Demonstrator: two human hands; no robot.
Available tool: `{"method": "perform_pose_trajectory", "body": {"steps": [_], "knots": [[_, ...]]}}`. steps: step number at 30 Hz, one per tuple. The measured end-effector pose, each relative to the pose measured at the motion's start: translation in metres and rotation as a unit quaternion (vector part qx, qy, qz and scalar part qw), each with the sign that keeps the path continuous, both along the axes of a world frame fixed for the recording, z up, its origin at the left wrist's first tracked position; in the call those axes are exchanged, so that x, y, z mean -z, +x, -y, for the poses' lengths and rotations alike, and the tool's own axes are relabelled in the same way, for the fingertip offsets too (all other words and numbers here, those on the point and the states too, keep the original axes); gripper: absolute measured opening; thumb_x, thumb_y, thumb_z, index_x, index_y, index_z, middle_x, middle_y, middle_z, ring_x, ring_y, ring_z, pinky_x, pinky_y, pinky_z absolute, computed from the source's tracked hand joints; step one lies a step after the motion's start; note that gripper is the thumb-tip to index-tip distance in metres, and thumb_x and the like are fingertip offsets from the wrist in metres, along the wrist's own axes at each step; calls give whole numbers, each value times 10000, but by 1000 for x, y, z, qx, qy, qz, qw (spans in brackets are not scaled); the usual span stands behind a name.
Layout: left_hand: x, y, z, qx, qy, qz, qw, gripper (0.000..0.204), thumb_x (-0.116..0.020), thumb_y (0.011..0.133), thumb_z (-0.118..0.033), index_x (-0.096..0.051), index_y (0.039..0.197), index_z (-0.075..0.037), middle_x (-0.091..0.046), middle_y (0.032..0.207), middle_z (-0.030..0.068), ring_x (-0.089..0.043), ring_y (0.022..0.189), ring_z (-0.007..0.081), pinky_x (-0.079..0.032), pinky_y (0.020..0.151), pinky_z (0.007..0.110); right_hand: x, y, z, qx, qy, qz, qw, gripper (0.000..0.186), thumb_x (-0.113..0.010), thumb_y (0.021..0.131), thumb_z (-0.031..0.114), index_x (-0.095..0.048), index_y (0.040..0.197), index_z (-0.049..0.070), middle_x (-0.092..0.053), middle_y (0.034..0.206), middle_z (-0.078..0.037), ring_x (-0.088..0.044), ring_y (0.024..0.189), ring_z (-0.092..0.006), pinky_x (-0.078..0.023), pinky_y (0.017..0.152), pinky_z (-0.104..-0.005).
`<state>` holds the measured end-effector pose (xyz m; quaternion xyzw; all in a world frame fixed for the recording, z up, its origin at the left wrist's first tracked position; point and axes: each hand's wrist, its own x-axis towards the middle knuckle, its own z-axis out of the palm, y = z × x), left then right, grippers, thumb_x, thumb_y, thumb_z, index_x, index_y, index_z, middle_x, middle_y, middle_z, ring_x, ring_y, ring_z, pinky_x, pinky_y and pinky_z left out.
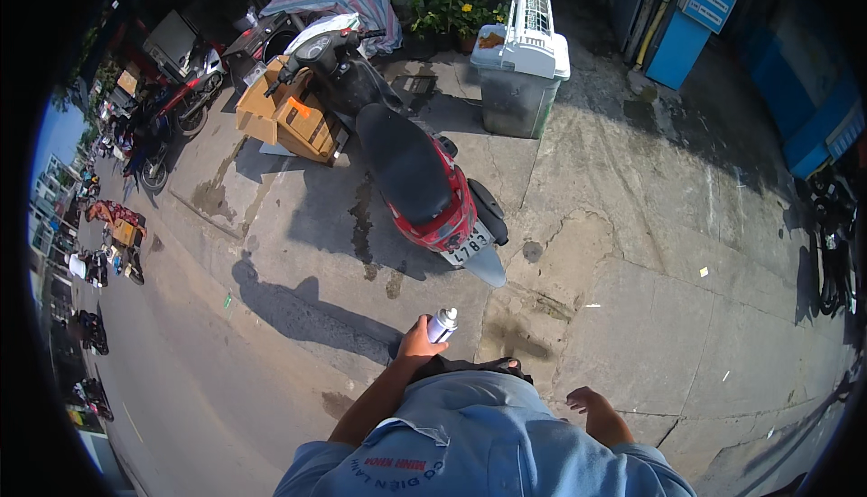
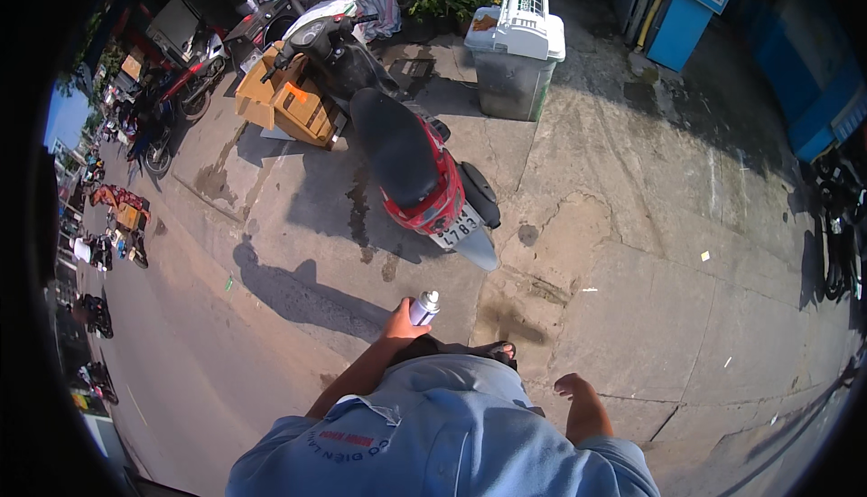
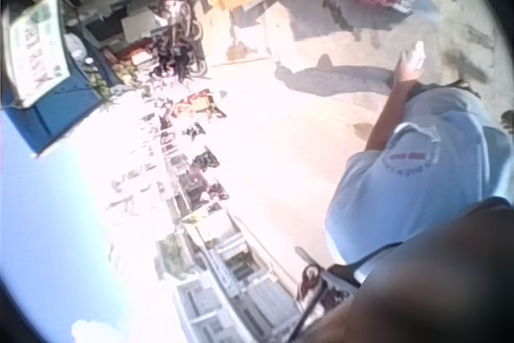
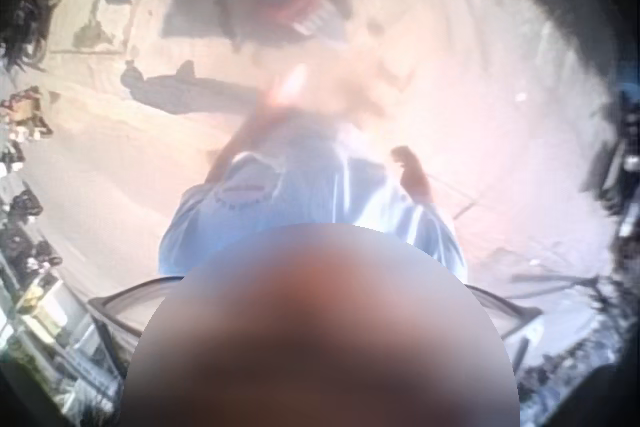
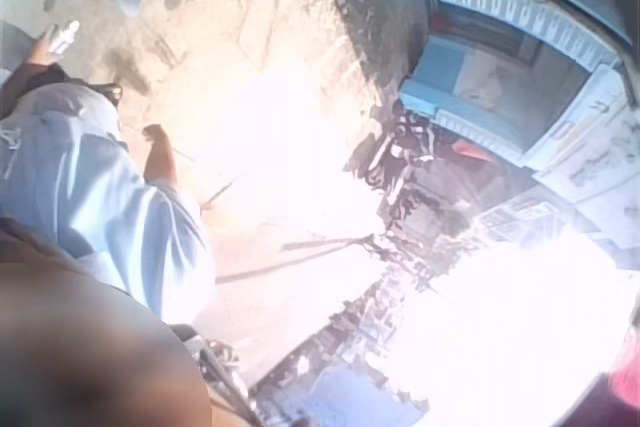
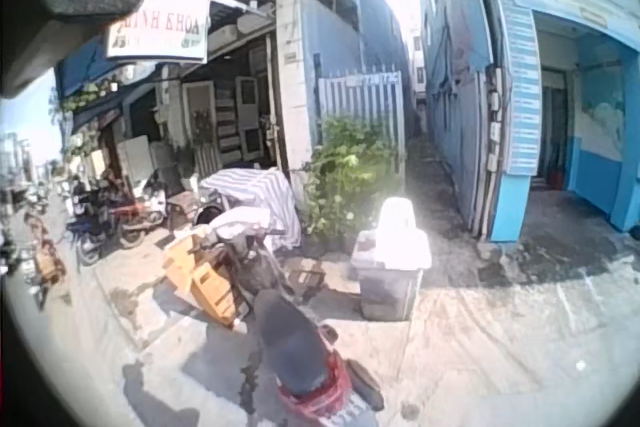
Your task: The person spray paints a white plastic air conditioner front grille with a white aerosol can. They hold the can in their right hand and the grille in their left, moving around the object to cover different sides. The person briefly wipes the grille with a cloth and continues spraying until the end of the clip.
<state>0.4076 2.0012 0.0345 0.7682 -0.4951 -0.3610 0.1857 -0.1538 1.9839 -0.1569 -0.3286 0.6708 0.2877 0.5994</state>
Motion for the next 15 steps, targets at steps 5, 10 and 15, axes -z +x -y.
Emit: {"method": "perform_pose_trajectory", "body": {"steps": [5, 10, 15], "knots": [[-17, 2, -8, -14, -26, 9, 1000, 763, -836, 721, -359, -436, 1295, -56, -637, 1226, 246, -627, 1137, 420, -506, 934, 499, -35, -39, 3, -59, 73, 40, 995, 208, -680, 902, 280, -708, 1067, 155, -712, 1171, -4, -642, 1159, -206, -493, 950, -463], [36, 65, -89, -125, 125, 93, 980, 789, -874, 682, -385, -457, 1262, -50, -657, 1186, 234, -644, 1126, 407, -524, 943, 481, -69, 72, 41, 34, 127, 164, 978, 127, -643, 928, 247, -673, 969, 131, -694, 960, -22, -659, 923, -145, -506, 874, -365], [84, 134, -204, -288, 251, 127, 916, 894, -952, 596, -364, -433, 1236, -18, -668, 1163, 226, -662, 1105, 394, -546, 927, 472, 51, 171, 53, 30, 54, 324, 944, 241, -651, 918, 238, -724, 1018, 31, -732, 885, -83, -693, 776, -179, -559, 738, -307]]}}
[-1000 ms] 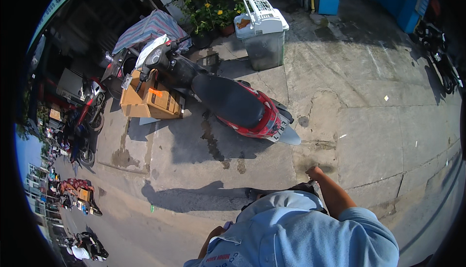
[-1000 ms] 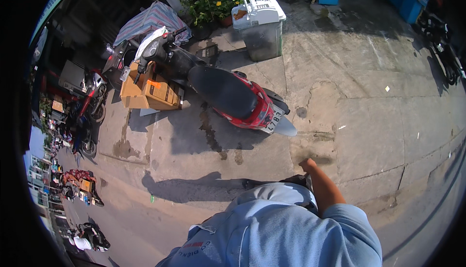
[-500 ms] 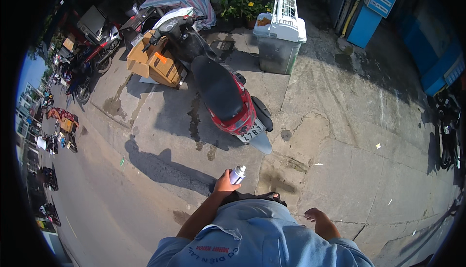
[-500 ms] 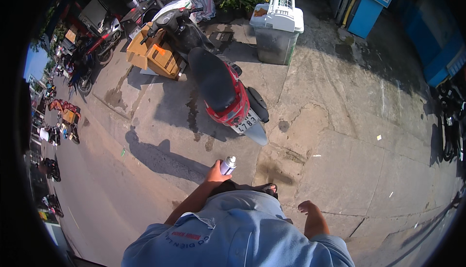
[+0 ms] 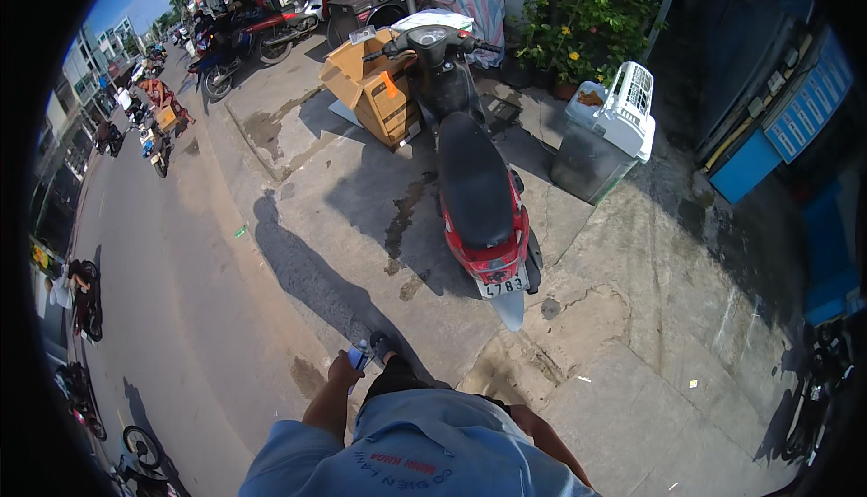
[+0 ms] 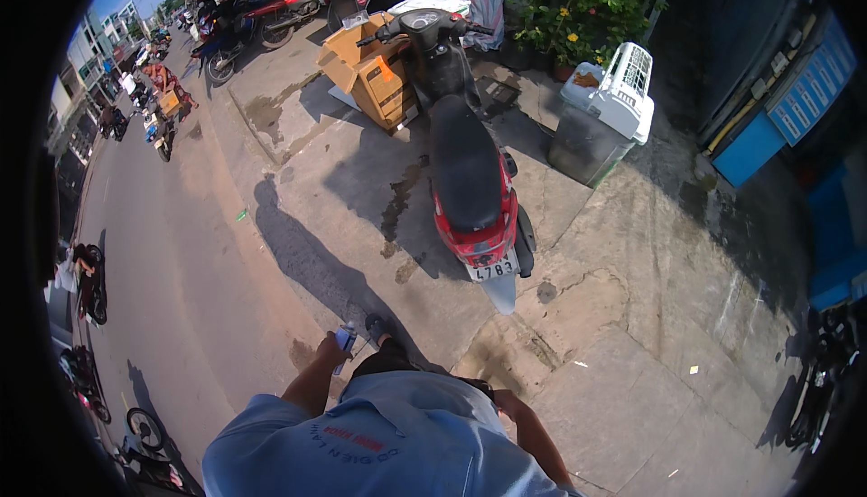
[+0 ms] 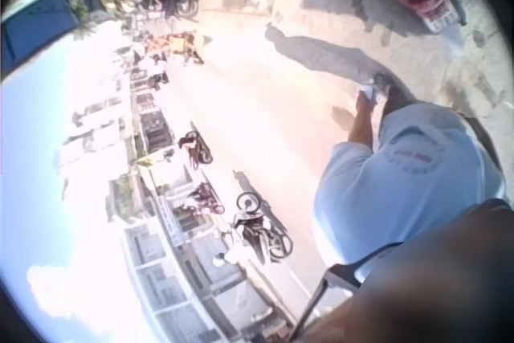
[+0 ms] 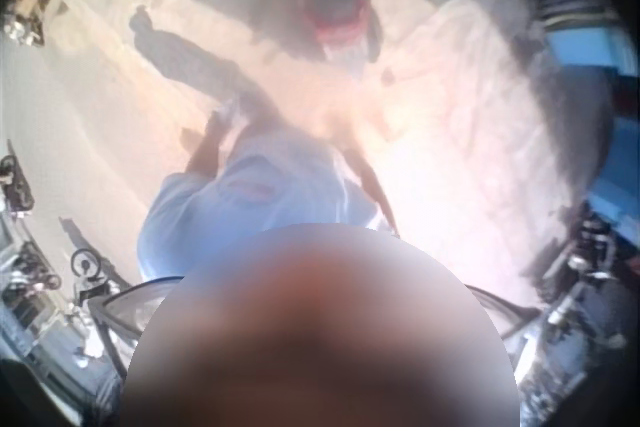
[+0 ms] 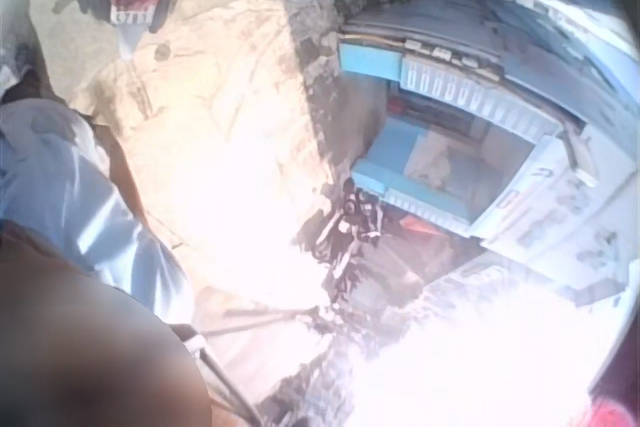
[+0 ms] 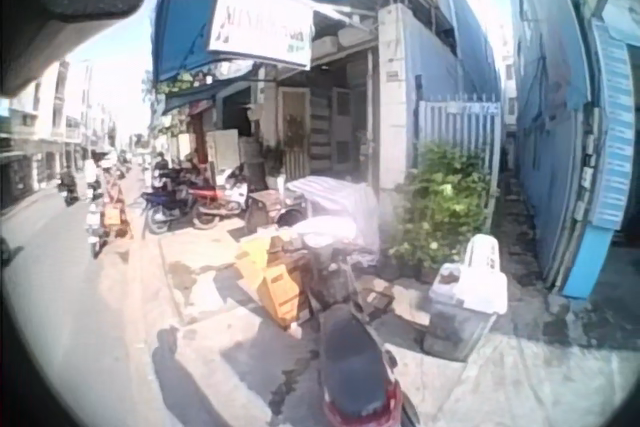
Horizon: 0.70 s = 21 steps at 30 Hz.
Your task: The person spray paints a white plastic air conditioner front grille with a white aerosol can. They hold the can in their right hand and the grille in their left, moving around the object to cover different sides. The person briefly wipes the grille with a cloth and continues spraying until the end of the clip.
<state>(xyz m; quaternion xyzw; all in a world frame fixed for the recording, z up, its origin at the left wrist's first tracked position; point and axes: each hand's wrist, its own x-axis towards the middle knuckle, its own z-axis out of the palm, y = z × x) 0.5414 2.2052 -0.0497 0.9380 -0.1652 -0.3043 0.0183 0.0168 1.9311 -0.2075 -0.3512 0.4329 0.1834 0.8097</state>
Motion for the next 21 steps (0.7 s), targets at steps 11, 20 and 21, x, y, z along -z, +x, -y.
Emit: {"method": "perform_pose_trajectory", "body": {"steps": [11, 20, 21], "knots": [[49, 76, -93, -115, 29, -129, 985, 923, -918, 622, -469, -412, 1240, -7, -659, 1176, 280, -652, 1114, 437, -540, 947, 477, -29, 178, 18, -197, -67, -222, 953, 248, -623, 875, 333, -649, 746, 123, -548, 614, -34, -530, 515, -211, -437, 451, -376], [31, 301, 2, 235, 110, -80, 962, 972, -939, 595, -443, -416, 1293, -14, -684, 1177, 229, -672, 1112, 381, -559, 921, 456, -93, 221, 5, 134, -105, -209, 963, 308, -477, 936, 300, -606, 733, 108, -463, 567, -47, -451, 434, -218, -466, 431, -395], [28, 331, 14, 241, 107, -49, 963, 945, -944, 594, -419, -426, 1281, -27, -688, 1167, 223, -676, 1103, 379, -558, 922, 458, -118, 230, -1, 197, -132, -218, 947, 242, -546, 920, 214, -667, 752, 91, -576, 618, -48, -532, 496, -189, -430, 450, -351]]}}
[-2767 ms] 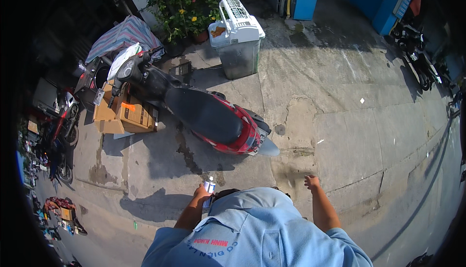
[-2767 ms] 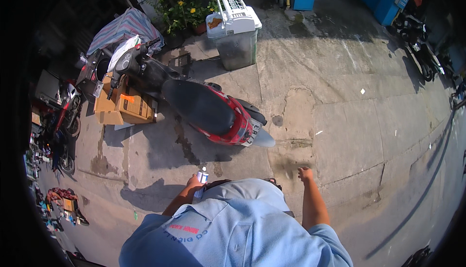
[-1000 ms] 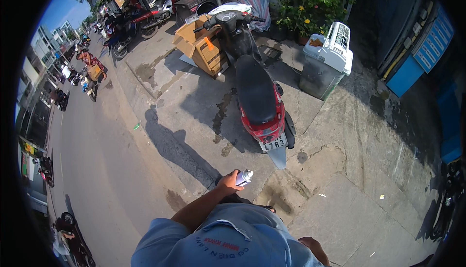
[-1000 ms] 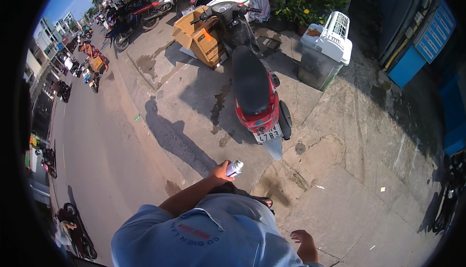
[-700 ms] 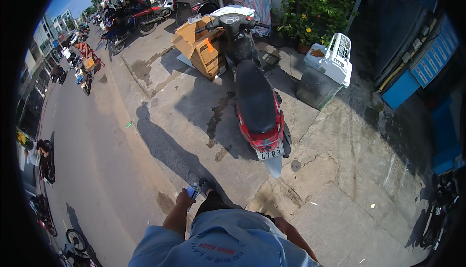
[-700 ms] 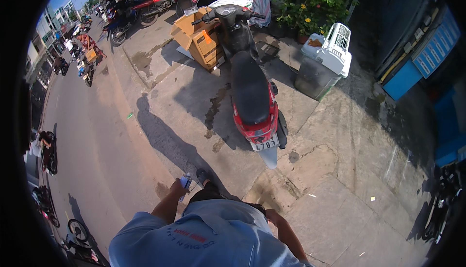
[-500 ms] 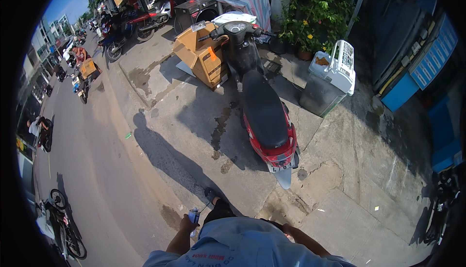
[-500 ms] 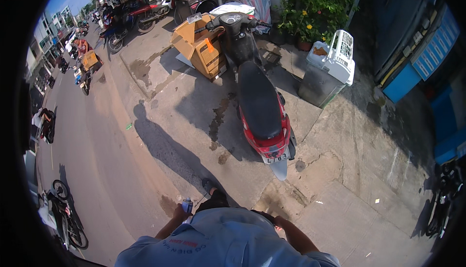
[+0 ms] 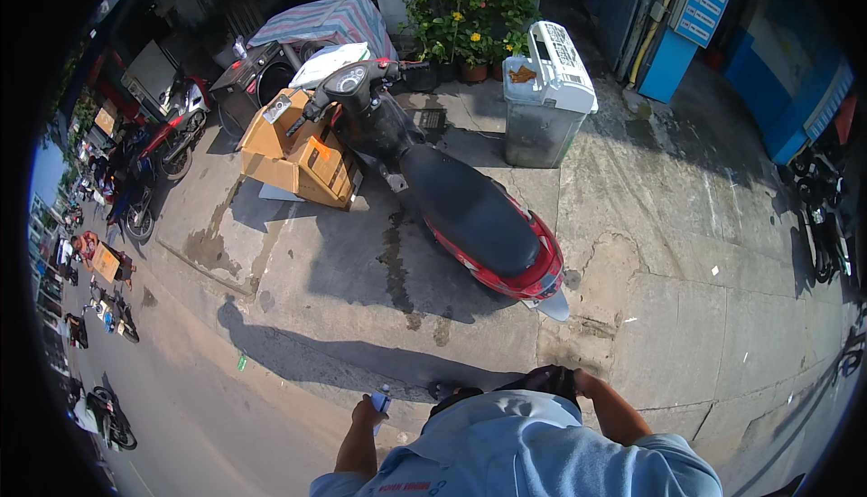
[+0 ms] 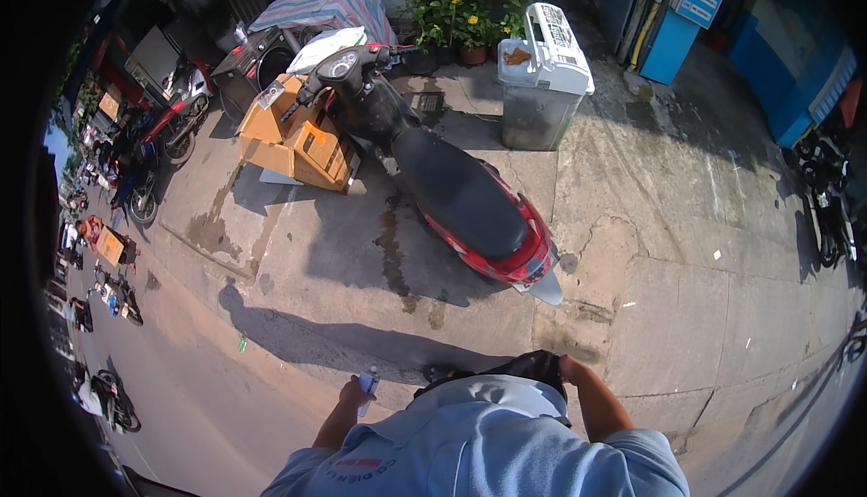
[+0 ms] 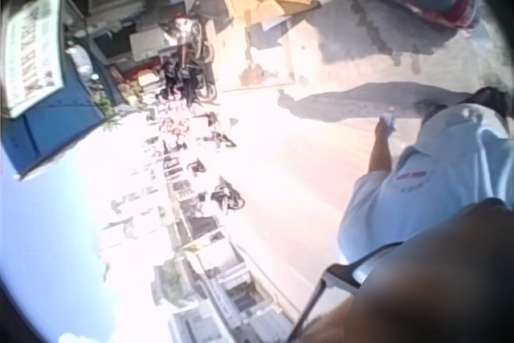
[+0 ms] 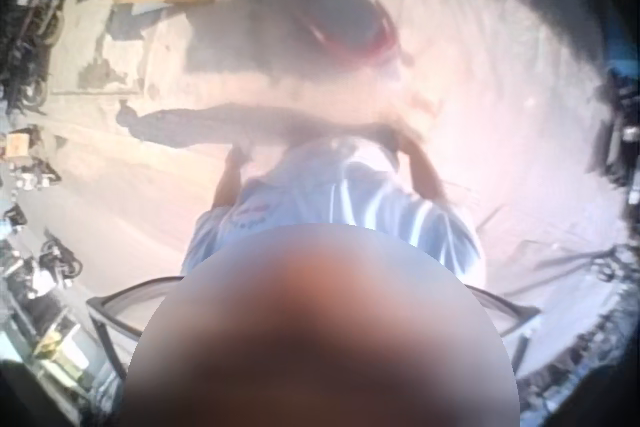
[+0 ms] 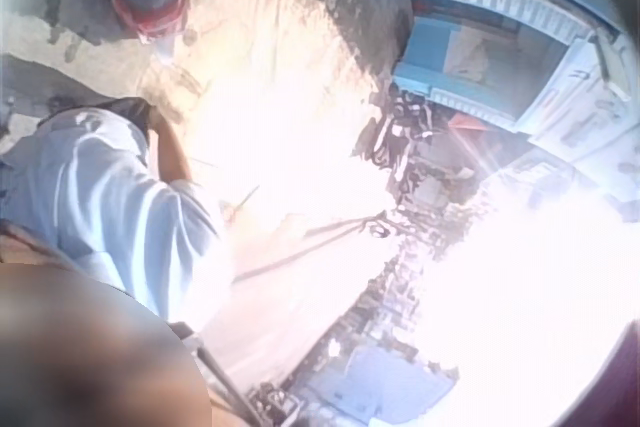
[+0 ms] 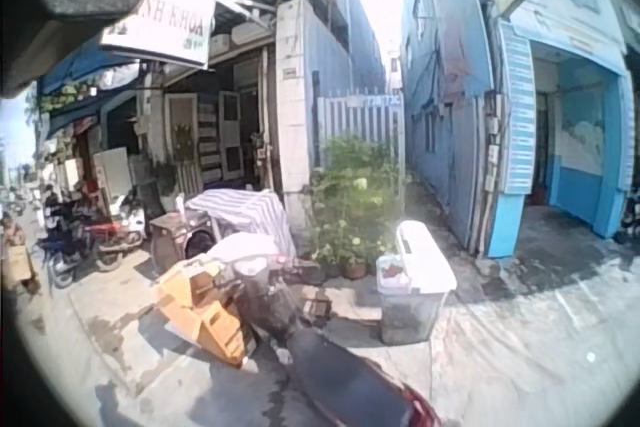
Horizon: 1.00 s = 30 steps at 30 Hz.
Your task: The person spray paints a white plastic air conditioner front grille with a white aerosol can. They hold the can in their right hand and the grille in their left, moving around the object to cover different sides. The person briefly wipes the grille with a cloth and continues spraying until the end of the clip.
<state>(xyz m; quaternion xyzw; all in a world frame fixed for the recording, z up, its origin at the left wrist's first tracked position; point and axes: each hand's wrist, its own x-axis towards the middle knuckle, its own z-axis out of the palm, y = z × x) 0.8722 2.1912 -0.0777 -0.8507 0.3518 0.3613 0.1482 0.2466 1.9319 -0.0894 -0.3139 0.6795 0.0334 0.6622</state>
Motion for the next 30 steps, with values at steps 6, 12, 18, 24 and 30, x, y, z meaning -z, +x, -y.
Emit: {"method": "perform_pose_trajectory", "body": {"steps": [6, 12, 18, 24, 30], "knots": [[-33, 64, 142, -340, -363, -159, 853, 650, -911, 664, -291, -562, 1117, 18, -715, 1012, 187, -734, 852, 310, -596, 741, 441, 7, -21, -16, 8, -112, -39, 993, 246, -526, 939, 178, -698, 863, 19, -655, 763, -102, -614, 634, -236, -481, 524, -413], [-107, -125, 320, -484, -388, -330, 711, 528, -831, 790, -385, -618, 1128, -41, -692, 967, 124, -715, 808, 256, -593, 736, 417, 92, -116, 21, -586, -268, -152, 750, 182, -625, 837, 175, -759, 884, 61, -729, 993, -154, -707, 819, -293, -542, 674, -450], [-156, -420, 377, -335, -296, -491, 748, 484, -798, 852, -368, -624, 1164, -41, -683, 971, 76, -697, 809, 187, -576, 734, 347, -81, -155, 115, -252, -278, 60, 925, 354, -634, 927, 334, -700, 1154, 70, -705, 1177, -179, -662, 1105, -371, -513, 934, -536], [-207, -639, 452, 81, -153, -620, 766, 652, -713, 943, -366, -447, 1433, -27, -640, 1224, 109, -651, 1072, 193, -564, 837, 373, -199, -195, 199, 323, -264, 259, 871, 780, -722, 904, 297, -320, 1542, 99, -592, 1282, -202, -622, 1097, -275, -511, 932, -402], [-144, -629, 527, 138, -212, -491, 833, 669, -728, 917, -382, -484, 1436, -38, -566, 1399, 157, -542, 1296, 281, -466, 1030, 444, -175, -303, 232, 378, -189, 315, 850, 855, -694, 906, 266, -193, 1595, 200, -622, 1050, -160, -682, 816, -285, -597, 702, -441]]}}
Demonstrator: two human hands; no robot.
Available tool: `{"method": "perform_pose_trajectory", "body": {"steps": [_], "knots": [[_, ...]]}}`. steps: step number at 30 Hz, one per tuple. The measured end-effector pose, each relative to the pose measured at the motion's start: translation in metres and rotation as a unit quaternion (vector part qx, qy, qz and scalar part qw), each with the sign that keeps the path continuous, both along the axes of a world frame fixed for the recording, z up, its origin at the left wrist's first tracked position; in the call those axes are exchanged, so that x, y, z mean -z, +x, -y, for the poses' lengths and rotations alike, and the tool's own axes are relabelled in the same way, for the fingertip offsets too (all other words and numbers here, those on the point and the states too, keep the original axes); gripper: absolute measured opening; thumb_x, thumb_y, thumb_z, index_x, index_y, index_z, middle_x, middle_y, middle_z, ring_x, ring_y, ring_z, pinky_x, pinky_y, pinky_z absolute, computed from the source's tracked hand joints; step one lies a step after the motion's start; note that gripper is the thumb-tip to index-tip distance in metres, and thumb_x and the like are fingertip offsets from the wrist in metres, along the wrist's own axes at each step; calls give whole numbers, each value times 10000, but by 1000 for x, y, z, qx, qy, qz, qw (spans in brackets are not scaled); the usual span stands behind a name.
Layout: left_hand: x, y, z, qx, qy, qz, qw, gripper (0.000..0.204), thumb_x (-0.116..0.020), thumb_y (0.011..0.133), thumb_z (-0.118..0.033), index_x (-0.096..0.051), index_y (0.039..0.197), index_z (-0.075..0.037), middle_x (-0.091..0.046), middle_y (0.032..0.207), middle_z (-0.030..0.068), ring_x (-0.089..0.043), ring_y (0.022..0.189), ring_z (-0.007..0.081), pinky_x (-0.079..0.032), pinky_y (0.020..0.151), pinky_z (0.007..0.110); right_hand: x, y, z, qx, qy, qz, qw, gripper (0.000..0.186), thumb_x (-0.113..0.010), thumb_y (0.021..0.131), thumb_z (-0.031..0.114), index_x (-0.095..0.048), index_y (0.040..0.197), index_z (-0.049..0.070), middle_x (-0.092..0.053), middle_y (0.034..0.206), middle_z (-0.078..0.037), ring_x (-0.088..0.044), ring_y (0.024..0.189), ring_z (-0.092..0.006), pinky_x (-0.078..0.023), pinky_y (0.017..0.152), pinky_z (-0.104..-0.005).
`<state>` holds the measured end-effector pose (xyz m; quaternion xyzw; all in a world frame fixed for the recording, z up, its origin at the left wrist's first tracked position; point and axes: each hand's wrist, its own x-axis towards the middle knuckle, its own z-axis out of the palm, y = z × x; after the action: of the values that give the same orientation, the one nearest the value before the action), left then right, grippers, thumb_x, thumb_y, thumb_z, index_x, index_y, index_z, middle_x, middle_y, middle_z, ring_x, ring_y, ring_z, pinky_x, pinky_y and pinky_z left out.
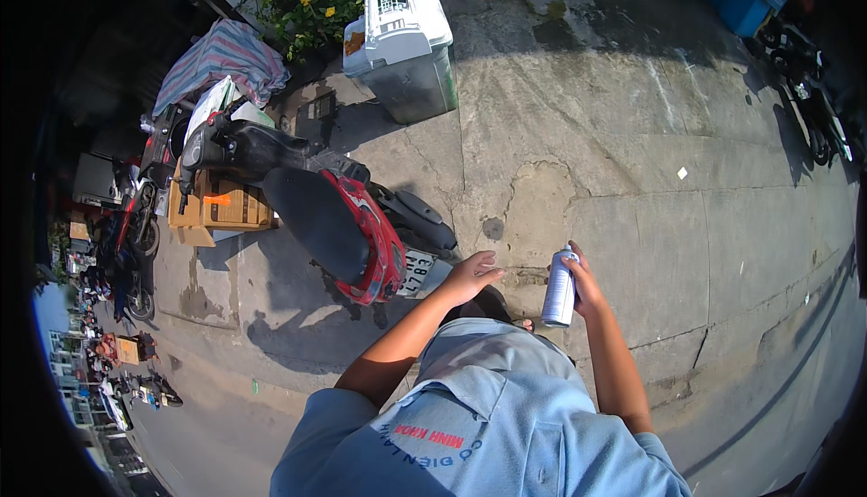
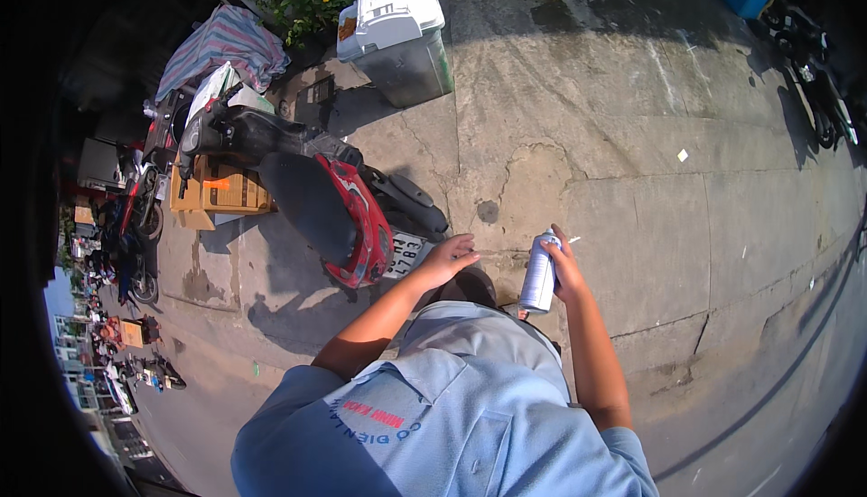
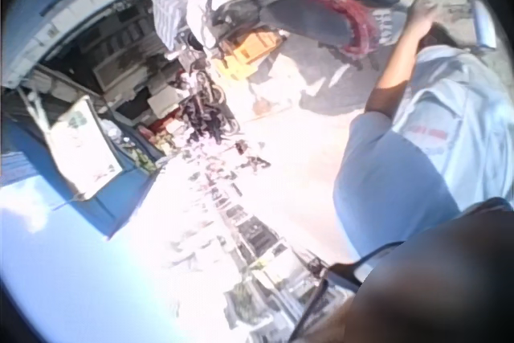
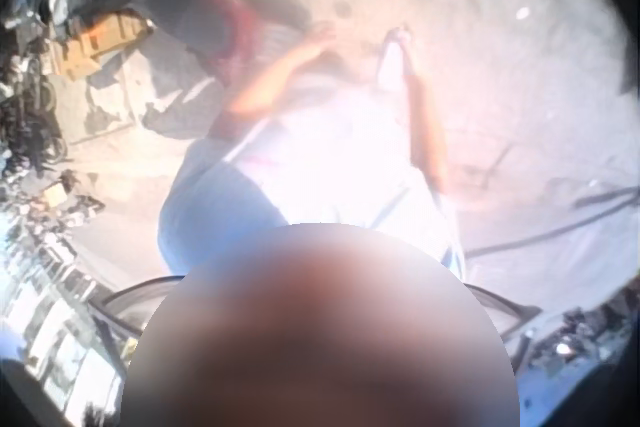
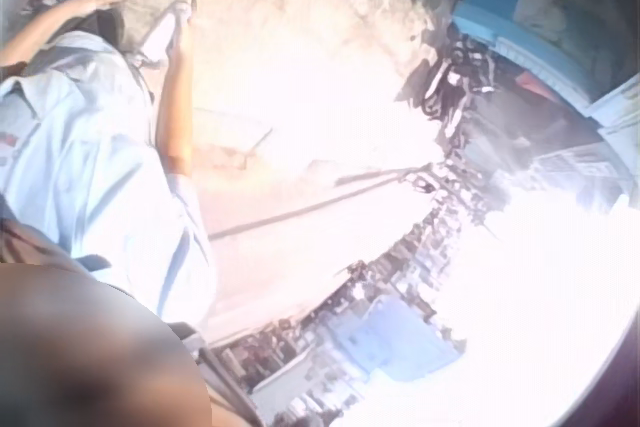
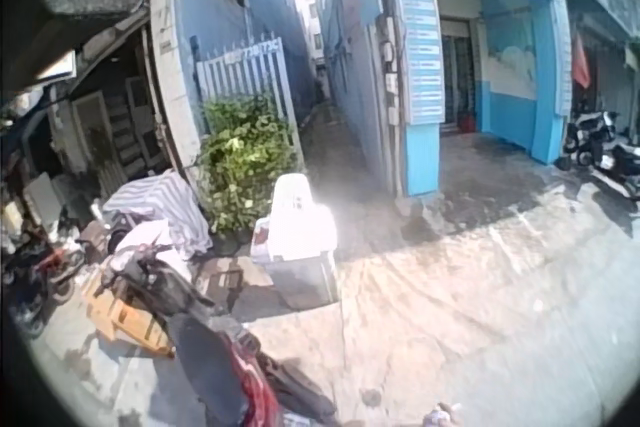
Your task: The person spray paints a white plastic air conditioner front grille with a white aerosol can. They hold the can in their right hand and the grille in their left, moving around the object to cover different sides. The person briefly wipes the grille with a cloth and continues spraying until the end of the clip.
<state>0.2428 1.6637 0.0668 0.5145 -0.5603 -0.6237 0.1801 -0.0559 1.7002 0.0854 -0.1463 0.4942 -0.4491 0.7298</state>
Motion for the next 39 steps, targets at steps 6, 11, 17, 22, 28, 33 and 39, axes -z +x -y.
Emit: {"method": "perform_pose_trajectory", "body": {"steps": [6, 11, 17, 22, 28, 33, 39], "knots": [[38, 124, 59, -133, -263, 509, 809, 702, -744, 832, -303, -454, 1437, -96, -342, 1568, 180, -304, 1465, 379, -278, 1152, 603, 178, -171, -145, -10, 268, -161, 950, 436, -713, 854, 295, -569, 1248, 177, -593, 931, -91, -630, 792, -258, -567, 642, -466], [77, 182, 70, -129, -80, 598, 787, 798, -682, 860, -378, -335, 1537, -136, -157, 1660, 169, -159, 1535, 367, -189, 1177, 653, 178, -251, -238, -159, 424, -161, 877, 448, -734, 806, 336, -638, 1202, 149, -647, 921, -117, -644, 762, -278, -550, 637, -457], [88, 143, 124, -116, -2, 626, 771, 814, -690, 843, -387, -347, 1533, -124, -107, 1675, 167, -103, 1548, 358, -165, 1179, 663, 203, -254, -127, -180, 338, -136, 914, 413, -704, 843, 272, -630, 1226, 137, -643, 975, -111, -644, 819, -263, -546, 719, -427], [110, 74, 275, 76, 9, 501, 862, 807, -714, 829, -459, -408, 1494, -119, -194, 1644, 186, -212, 1510, 378, -288, 1131, 643, 253, -266, 12, -135, 202, -83, 966, 388, -679, 873, 220, -622, 1246, 127, -641, 1020, -107, -644, 865, -252, -543, 788, -402], [83, -37, 481, 104, -11, 325, 940, 684, -702, 869, -487, -543, 1384, -67, -636, 1304, 212, -627, 1198, 348, -502, 990, 426, 72, -228, 351, -86, 119, -253, 956, 669, -676, 870, 126, -392, 1475, 154, -586, 1096, -110, -603, 905, -217, -544, 773, -372], [59, -87, 556, -38, -18, 110, 993, 667, -719, 873, -471, -545, 1376, -69, -665, 1271, 202, -664, 1132, 348, -514, 962, 445, 39, -248, 498, -108, 59, -203, 971, 647, -681, 900, 162, -404, 1485, 156, -591, 1130, -91, -617, 919, -186, -554, 760, -357], [150, 11, 460, -72, 180, 298, 935, 665, -676, 866, -508, -572, 1338, -52, -668, 1243, 218, -664, 1116, 366, -517, 960, 458, 9, -194, 683, -97, 35, -108, 989, 656, -663, 912, 180, -377, 1502, 182, -583, 1166, -130, -663, 924, -256, -584, 761, -396]]}}
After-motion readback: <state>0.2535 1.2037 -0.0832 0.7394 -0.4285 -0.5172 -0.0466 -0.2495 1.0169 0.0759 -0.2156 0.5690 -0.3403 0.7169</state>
